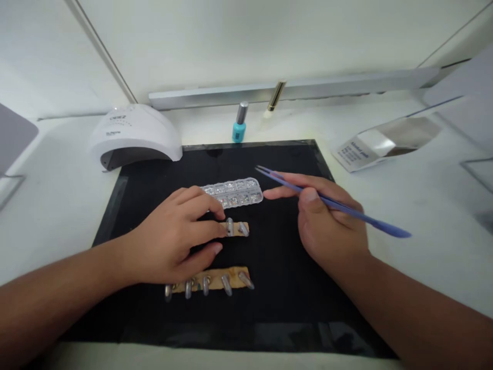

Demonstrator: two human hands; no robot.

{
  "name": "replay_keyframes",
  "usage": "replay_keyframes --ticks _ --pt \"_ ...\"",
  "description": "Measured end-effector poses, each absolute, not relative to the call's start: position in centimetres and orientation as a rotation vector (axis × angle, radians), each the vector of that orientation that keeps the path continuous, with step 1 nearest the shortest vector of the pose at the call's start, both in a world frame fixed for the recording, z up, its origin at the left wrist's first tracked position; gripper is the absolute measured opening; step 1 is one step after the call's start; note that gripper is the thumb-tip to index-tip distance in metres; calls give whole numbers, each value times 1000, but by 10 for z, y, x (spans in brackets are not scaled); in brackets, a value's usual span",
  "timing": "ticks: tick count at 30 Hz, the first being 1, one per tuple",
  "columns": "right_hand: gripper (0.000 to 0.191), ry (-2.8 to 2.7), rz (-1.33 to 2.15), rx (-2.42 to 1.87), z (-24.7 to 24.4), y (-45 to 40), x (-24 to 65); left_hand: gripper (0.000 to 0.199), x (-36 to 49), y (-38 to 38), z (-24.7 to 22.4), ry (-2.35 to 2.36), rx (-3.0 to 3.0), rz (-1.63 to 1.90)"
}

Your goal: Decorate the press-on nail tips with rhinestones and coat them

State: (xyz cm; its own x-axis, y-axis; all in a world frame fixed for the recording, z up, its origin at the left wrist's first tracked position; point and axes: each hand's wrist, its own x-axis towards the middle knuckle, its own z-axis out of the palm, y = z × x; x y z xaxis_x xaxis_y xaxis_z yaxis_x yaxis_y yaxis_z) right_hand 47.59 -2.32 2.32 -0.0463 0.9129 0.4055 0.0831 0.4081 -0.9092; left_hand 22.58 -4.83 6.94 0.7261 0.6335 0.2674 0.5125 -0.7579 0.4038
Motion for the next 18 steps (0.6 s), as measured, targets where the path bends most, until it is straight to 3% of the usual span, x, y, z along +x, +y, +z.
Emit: replay_keyframes --ticks 6,18 --pt "23 -1630 665 -987 31 -24 471 17 225 -47 64 864 2663 567" --pt "25 -1757 707 -918 32 -23 471 23 227 -47 65 844 2704 540"
